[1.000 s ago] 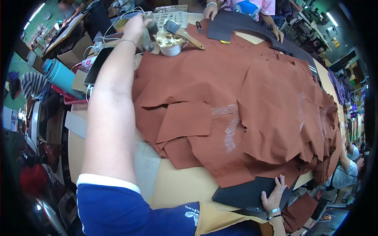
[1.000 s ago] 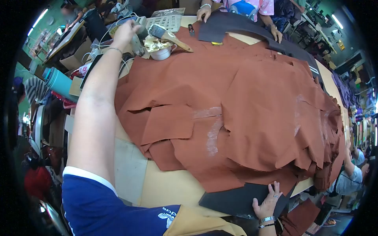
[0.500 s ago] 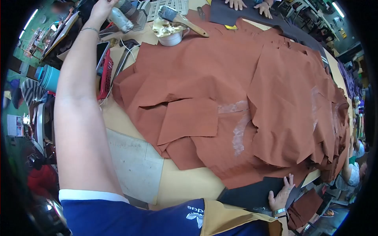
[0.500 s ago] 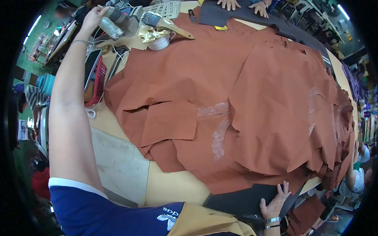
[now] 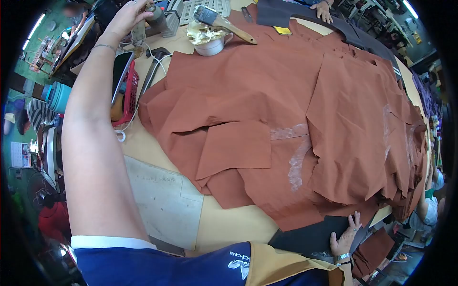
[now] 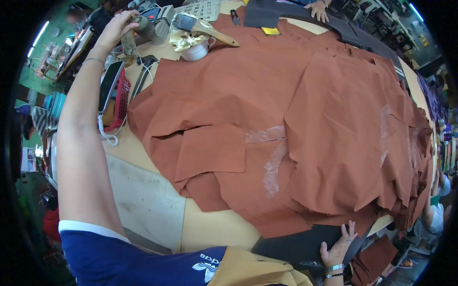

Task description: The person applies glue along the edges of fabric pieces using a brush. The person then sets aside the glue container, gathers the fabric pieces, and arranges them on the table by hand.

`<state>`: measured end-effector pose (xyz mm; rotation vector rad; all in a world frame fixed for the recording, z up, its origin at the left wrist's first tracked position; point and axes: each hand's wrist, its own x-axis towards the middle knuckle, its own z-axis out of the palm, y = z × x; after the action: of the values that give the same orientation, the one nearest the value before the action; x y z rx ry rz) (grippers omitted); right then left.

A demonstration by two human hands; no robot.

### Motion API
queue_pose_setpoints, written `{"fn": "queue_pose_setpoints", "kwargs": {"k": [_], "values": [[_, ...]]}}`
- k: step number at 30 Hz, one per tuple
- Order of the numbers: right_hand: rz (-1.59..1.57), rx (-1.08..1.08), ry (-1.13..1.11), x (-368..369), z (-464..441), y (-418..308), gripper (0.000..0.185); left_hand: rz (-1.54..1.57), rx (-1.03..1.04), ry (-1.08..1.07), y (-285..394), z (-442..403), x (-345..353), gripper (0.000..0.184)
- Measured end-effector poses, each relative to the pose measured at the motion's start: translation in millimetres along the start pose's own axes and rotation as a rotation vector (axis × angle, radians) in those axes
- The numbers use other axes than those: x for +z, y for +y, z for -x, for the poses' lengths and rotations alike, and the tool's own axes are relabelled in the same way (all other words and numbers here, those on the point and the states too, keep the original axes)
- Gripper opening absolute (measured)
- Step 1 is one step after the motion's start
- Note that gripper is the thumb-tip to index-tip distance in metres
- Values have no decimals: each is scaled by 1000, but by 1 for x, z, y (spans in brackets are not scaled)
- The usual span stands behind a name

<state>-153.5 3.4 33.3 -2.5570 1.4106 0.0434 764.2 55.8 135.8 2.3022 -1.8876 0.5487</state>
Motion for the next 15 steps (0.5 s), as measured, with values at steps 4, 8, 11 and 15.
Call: {"fn": "queue_pose_setpoints", "kwargs": {"k": [4, 8, 11, 15], "values": [[-8, 2, 16, 2, 0, 1, 87, 350, -97, 15, 0, -8, -7, 36], [-6, 2, 16, 2, 0, -1, 87, 451, -198, -55, 63, -25, -54, 25], [-8, 0, 22, 2, -1, 0, 87, 448, -111, -61, 74, -29, -61, 25], [-15, 11, 20, 2, -1, -1, 87, 207, 90, -17, 50, -18, -38, 29]]}}
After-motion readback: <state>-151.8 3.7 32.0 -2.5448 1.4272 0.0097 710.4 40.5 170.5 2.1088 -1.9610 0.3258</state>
